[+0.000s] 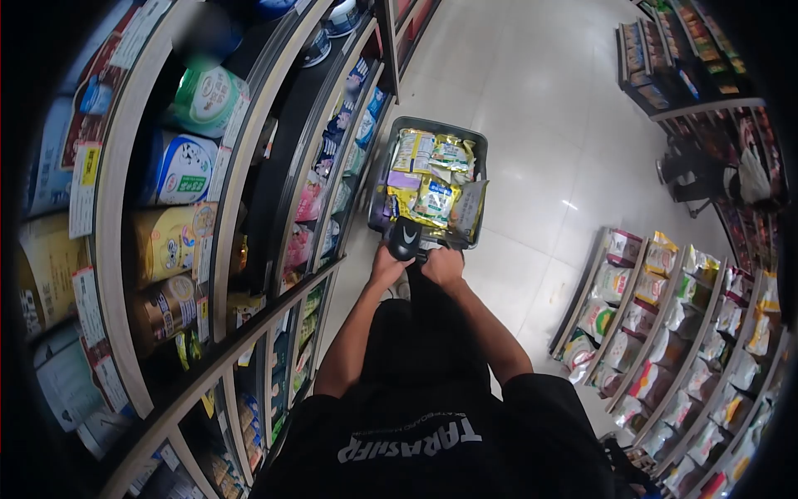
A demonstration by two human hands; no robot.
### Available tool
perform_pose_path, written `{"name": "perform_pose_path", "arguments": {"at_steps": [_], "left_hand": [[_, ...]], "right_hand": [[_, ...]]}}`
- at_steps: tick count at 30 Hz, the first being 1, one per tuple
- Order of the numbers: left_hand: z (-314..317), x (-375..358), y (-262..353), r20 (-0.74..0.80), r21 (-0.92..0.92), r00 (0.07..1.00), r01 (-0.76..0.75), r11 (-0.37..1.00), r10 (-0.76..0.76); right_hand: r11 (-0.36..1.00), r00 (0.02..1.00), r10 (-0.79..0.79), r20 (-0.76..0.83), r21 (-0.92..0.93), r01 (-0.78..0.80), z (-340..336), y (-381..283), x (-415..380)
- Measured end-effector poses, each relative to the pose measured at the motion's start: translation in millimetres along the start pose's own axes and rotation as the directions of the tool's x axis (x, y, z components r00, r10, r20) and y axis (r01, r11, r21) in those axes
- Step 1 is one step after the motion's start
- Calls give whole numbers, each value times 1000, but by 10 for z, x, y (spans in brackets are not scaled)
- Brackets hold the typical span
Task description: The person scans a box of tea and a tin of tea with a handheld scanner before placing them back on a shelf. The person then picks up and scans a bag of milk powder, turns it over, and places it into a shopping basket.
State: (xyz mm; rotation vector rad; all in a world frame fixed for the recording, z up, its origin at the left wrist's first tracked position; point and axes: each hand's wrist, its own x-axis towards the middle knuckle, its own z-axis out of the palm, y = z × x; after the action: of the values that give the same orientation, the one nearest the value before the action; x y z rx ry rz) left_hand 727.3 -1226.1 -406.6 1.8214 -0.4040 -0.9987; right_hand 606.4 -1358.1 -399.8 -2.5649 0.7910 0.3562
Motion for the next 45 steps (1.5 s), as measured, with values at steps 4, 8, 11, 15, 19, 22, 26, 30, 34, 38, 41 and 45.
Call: {"name": "perform_pose_path", "arguments": {"at_steps": [4,8,11,15,19,22,26,30,34,38,41,45], "left_hand": [[-19,241,87,-42,69,999,-28,997,31],[-57,328,663,64,33,988,136,990,-138],[-83,448,676,38,184,999,1,983,-9],[-30,565,923,-49,76,986,-157,985,161],[-105,601,916,95,84,993,59,995,-67],[-75,687,640,175,118,984,-48,992,27],[-26,507,612,-32,111,999,-8,994,11],[24,449,633,-50,48,994,103,994,-101],[-126,620,1127,65,380,987,113,918,-148],[-72,741,1344,26,430,973,197,881,-230],[-41,843,1475,-72,395,915,391,832,-396],[46,873,1461,-154,431,920,392,813,-361]], "right_hand": [[997,997,-3,75,81,-3,-178,83,238],[997,980,7,199,76,-23,-257,212,364],[995,970,35,241,86,-58,-322,165,551],[983,949,94,302,121,-136,-470,161,632],[896,812,-144,566,422,-135,-525,280,838],[605,711,-447,542,769,-206,-792,671,1260],[223,883,27,469,858,-463,-124,1412,1817],[766,893,422,156,467,-443,345,1828,2606],[857,898,440,25,286,-428,977,1859,2969],[942,941,324,97,57,-330,1116,1961,3256],[955,935,290,204,-7,-295,1088,2041,3298],[974,941,226,252,-30,-226,1065,2146,3208]]}}
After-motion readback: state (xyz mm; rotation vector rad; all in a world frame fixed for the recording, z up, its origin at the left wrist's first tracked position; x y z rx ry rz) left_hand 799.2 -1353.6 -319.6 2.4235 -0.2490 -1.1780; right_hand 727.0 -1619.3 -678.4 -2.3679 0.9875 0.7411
